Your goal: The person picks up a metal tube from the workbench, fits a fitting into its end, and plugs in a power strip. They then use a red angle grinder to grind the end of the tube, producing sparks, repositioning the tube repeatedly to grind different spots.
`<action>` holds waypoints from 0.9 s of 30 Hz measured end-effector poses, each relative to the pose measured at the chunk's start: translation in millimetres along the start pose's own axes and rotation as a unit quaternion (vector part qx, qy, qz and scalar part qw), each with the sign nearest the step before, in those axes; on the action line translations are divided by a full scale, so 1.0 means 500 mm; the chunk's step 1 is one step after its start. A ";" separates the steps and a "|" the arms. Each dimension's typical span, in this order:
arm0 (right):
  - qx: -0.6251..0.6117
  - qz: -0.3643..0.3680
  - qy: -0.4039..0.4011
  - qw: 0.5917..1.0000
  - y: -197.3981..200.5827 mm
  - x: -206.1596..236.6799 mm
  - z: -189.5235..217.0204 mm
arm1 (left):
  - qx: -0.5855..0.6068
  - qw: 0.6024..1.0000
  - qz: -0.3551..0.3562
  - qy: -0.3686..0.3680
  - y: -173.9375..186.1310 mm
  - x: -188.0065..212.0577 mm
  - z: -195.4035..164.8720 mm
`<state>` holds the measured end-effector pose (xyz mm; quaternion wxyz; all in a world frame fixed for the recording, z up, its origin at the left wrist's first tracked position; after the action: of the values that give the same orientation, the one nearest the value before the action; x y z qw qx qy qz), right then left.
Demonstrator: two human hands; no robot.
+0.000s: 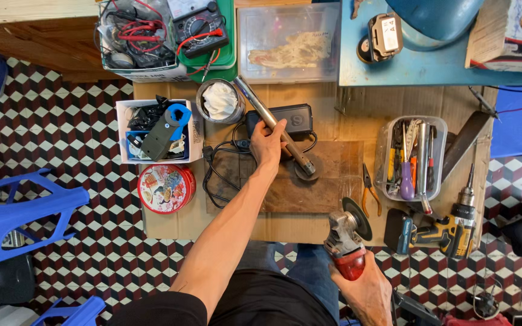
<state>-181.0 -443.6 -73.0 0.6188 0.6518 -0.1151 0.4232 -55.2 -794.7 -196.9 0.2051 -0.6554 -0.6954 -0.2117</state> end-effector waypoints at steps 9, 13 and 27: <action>0.009 -0.003 0.048 0.999 -0.015 -0.008 0.035 | -0.037 0.998 0.058 0.007 0.000 0.006 0.075; 0.021 -0.004 0.070 0.997 -0.017 -0.014 0.054 | -0.024 0.997 0.065 0.023 0.003 -0.003 0.101; 0.018 -0.012 0.095 0.995 -0.019 -0.042 0.110 | -0.006 0.987 0.149 0.054 -0.018 -0.028 0.112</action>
<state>-164.9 -499.2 -87.6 0.6201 0.6208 -0.0402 0.4781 -64.0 -775.4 -251.3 0.2677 -0.7405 -0.5766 -0.2180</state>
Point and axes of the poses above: each hand's wrist, its own x-axis away from the middle knuckle, its own y-axis out of the back of the hand, z = x × y, the point moved 8 cm from there along -x, towards the middle knuckle, and after that the axes turned 8 degrees about x, right-handed, at the moved point
